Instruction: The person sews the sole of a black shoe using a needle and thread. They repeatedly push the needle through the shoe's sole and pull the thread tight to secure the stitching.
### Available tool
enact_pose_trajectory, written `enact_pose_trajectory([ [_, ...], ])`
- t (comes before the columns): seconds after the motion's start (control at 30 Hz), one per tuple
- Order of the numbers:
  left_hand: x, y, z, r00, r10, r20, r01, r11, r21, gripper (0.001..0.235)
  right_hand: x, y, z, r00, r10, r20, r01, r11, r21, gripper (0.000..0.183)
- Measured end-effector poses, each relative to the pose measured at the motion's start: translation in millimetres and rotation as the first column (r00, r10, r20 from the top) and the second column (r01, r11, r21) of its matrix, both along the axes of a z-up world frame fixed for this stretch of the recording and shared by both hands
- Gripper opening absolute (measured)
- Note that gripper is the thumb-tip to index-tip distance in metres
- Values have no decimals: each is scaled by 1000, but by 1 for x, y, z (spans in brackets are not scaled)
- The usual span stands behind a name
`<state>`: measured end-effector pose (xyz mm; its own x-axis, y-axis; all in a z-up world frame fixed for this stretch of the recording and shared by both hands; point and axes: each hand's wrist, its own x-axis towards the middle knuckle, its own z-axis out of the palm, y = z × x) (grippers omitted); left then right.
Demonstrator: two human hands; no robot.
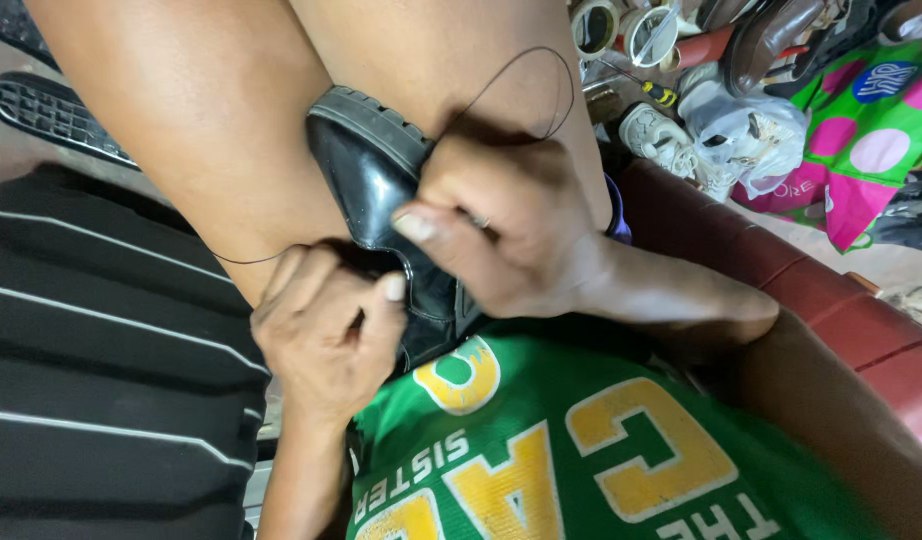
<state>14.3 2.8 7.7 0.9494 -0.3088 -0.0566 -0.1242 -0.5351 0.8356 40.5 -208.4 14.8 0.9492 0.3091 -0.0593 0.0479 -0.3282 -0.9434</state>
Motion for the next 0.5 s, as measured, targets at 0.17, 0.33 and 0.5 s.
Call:
enact_pose_trajectory([
  [0.17,-7,-16,20,976,81,-204,-110,985,-135,22,-19,-58,11,978,-75,193,147,909,-389,19],
  [0.33,-14,-37,16,909,151,-389,-223,963,-149,36,-6,-101,22,892,-434,125,449,884,-128,21],
  [0.5,-22,-40,5,852,190,-487,-350,899,-261,32,-4,-86,30,998,47,32,-37,963,-266,14],
])
